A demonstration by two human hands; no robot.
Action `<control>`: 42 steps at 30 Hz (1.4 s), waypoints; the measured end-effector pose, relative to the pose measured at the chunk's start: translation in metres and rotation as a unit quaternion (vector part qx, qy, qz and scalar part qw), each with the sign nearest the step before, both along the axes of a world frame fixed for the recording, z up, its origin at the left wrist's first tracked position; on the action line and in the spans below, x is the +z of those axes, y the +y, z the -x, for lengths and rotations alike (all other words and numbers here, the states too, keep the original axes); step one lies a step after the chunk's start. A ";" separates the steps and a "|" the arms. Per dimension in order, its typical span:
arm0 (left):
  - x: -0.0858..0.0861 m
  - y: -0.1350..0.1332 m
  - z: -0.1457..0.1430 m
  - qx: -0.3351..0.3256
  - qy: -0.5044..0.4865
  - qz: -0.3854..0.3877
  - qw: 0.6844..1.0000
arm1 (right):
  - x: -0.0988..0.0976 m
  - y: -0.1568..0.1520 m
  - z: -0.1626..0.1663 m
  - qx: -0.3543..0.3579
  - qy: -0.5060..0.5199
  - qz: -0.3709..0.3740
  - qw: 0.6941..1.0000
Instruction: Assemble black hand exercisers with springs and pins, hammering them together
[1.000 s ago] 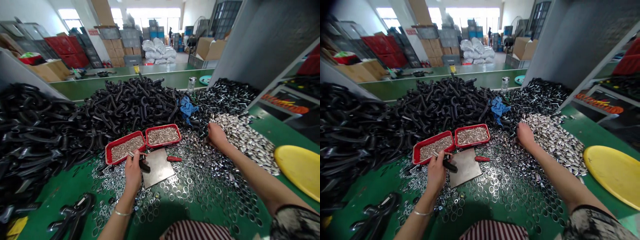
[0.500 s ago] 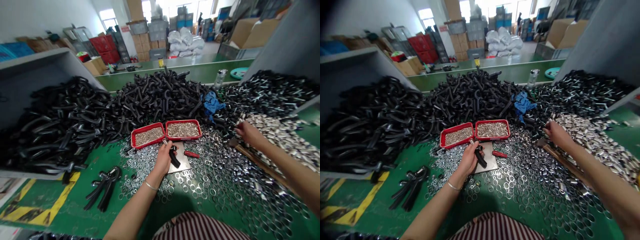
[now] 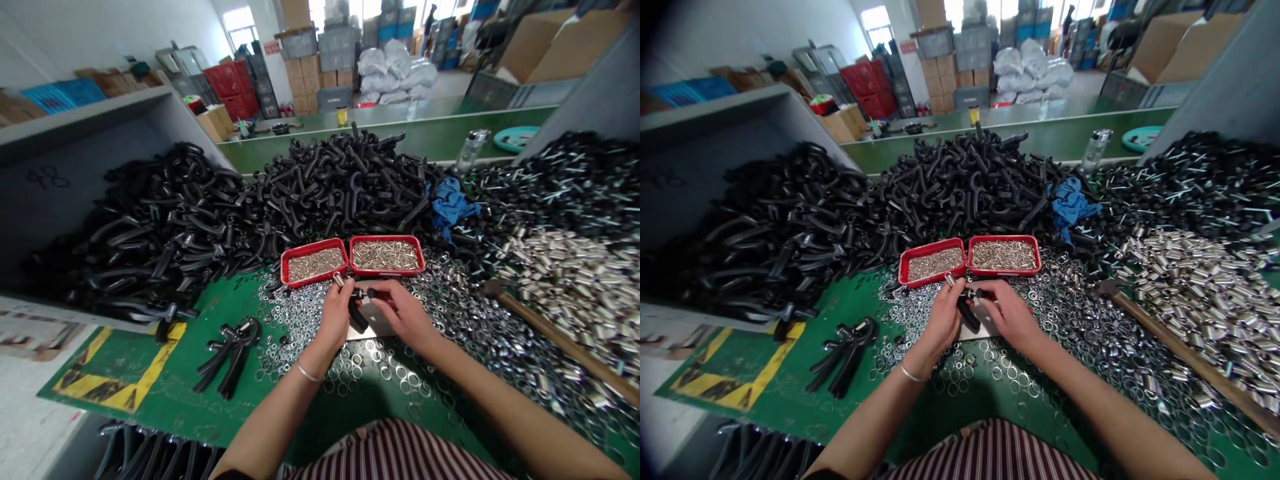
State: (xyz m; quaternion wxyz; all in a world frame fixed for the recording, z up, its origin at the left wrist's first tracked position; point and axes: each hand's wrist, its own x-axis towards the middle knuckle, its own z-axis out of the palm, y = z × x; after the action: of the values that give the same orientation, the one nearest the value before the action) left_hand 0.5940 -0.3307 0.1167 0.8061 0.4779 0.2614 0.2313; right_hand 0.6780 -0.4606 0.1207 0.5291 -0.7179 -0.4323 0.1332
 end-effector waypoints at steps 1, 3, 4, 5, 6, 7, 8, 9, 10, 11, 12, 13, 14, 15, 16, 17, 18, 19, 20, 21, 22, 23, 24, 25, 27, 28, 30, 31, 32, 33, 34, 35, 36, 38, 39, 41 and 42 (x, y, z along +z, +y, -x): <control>-0.002 0.002 0.003 0.003 0.011 -0.023 1.000 | -0.001 -0.002 -0.002 0.003 -0.036 0.018 0.999; -0.005 0.006 0.006 -0.015 0.028 -0.063 0.998 | -0.002 -0.006 -0.006 0.001 -0.062 0.035 0.997; -0.004 0.007 0.006 -0.029 0.034 -0.077 0.996 | 0.000 -0.008 -0.007 0.003 -0.063 0.036 0.997; -0.003 0.007 0.006 -0.043 0.040 -0.087 0.994 | 0.001 -0.009 -0.009 0.012 -0.064 0.032 0.997; -0.001 0.007 0.006 -0.055 0.048 -0.100 0.992 | 0.004 -0.010 -0.010 0.029 -0.068 0.024 0.997; 0.001 0.007 0.006 -0.061 0.055 -0.121 0.989 | 0.006 -0.010 -0.011 0.051 -0.074 0.016 0.996; 0.004 0.007 0.005 -0.064 0.063 -0.151 0.984 | 0.008 -0.009 -0.012 0.069 -0.075 0.009 0.995; 0.007 0.007 0.004 -0.062 0.068 -0.188 0.978 | 0.010 -0.007 -0.013 0.079 -0.064 0.010 0.995; 0.009 0.007 0.003 -0.058 0.072 -0.228 0.969 | 0.010 -0.005 -0.014 0.079 -0.033 0.017 0.996; 0.011 0.007 0.002 -0.050 0.077 -0.269 0.959 | 0.010 -0.003 -0.014 0.076 0.017 0.030 0.996; 0.012 0.007 0.002 -0.040 0.081 -0.307 0.947 | 0.010 0.000 -0.013 0.076 0.077 0.049 0.993; 0.011 0.009 0.001 -0.030 0.087 -0.339 0.936 | 0.008 0.003 -0.012 0.076 0.130 0.068 0.986; 0.010 0.010 0.000 -0.021 0.091 -0.365 0.926 | 0.007 0.006 -0.011 0.075 0.164 0.082 0.980; 0.008 0.013 0.000 -0.016 0.091 -0.384 0.919 | 0.005 0.009 -0.010 0.073 0.182 0.089 0.977; 0.006 0.016 -0.001 -0.018 0.086 -0.399 0.913 | 0.002 0.011 -0.009 0.073 0.193 0.089 0.974; 0.004 0.019 -0.001 -0.028 0.073 -0.409 0.909 | 0.000 0.013 -0.009 0.080 0.215 0.090 0.969; 0.003 0.023 -0.001 -0.044 0.057 -0.418 0.906 | -0.002 0.015 -0.009 0.100 0.255 0.091 0.958; 0.001 0.027 -0.002 -0.063 0.042 -0.430 0.900 | -0.005 0.016 -0.010 0.136 0.311 0.097 0.935; -0.001 0.030 -0.002 -0.081 0.033 -0.444 0.892 | -0.007 0.017 -0.011 0.178 0.369 0.111 0.905; -0.003 0.033 -0.002 -0.094 0.030 -0.457 0.884 | -0.009 0.018 -0.013 0.208 0.409 0.131 0.879; -0.005 0.035 -0.003 -0.099 0.035 -0.464 0.879 | -0.011 0.019 -0.015 0.217 0.418 0.153 0.869; -0.007 0.037 -0.004 -0.095 0.044 -0.461 0.881 | -0.011 0.020 -0.018 0.206 0.389 0.171 0.882; -0.009 0.037 -0.005 -0.086 0.057 -0.445 0.889 | -0.011 0.021 -0.020 0.172 0.325 0.181 0.912; -0.012 0.037 -0.006 -0.076 0.070 -0.418 0.903 | -0.011 0.022 -0.021 0.127 0.236 0.182 0.946; -0.015 0.035 -0.007 -0.058 0.088 -0.359 0.927 | -0.010 0.022 -0.022 0.051 0.060 0.164 0.983; -0.016 0.034 -0.006 -0.055 0.087 -0.345 0.933 | -0.010 0.022 -0.021 0.041 0.011 0.161 0.986; -0.016 0.031 -0.005 -0.057 0.065 -0.361 0.928 | -0.011 0.021 -0.018 0.073 0.008 0.182 0.981; -0.016 0.031 -0.004 -0.059 0.047 -0.386 0.919 | -0.012 0.020 -0.017 0.114 0.044 0.202 0.972; -0.016 0.030 -0.002 -0.061 0.031 -0.412 0.908 | -0.012 0.019 -0.016 0.153 0.084 0.219 0.960; -0.016 0.030 -0.001 -0.061 0.022 -0.435 0.898 | -0.013 0.018 -0.015 0.181 0.112 0.229 0.950; -0.017 0.029 0.000 -0.059 0.023 -0.449 0.891 | -0.014 0.018 -0.016 0.186 0.119 0.227 0.949; -0.018 0.029 0.001 -0.055 0.035 -0.455 0.888 | -0.014 0.017 -0.016 0.169 0.107 0.213 0.956; -0.020 0.028 0.001 -0.048 0.053 -0.452 0.889 | -0.014 0.017 -0.017 0.135 0.082 0.193 0.969; -0.023 0.025 0.002 -0.030 0.078 -0.443 0.893 | -0.014 0.015 -0.018 0.083 0.058 0.159 0.982; -0.024 0.024 0.002 -0.024 0.075 -0.448 0.891 | -0.013 0.013 -0.018 0.100 0.089 0.162 0.978; -0.024 0.020 0.003 -0.028 0.047 -0.482 0.875 | -0.012 0.010 -0.018 0.191 0.199 0.201 0.940; -0.025 0.018 0.003 -0.037 0.034 -0.499 0.865 | -0.011 0.008 -0.018 0.223 0.231 0.221 0.921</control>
State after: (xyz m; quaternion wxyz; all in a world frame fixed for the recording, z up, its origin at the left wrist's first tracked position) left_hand 0.5907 -0.3125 0.0921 0.4582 0.8334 0.1202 0.2847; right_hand 0.6956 -0.4524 0.1101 0.3992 -0.6504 -0.4067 0.5023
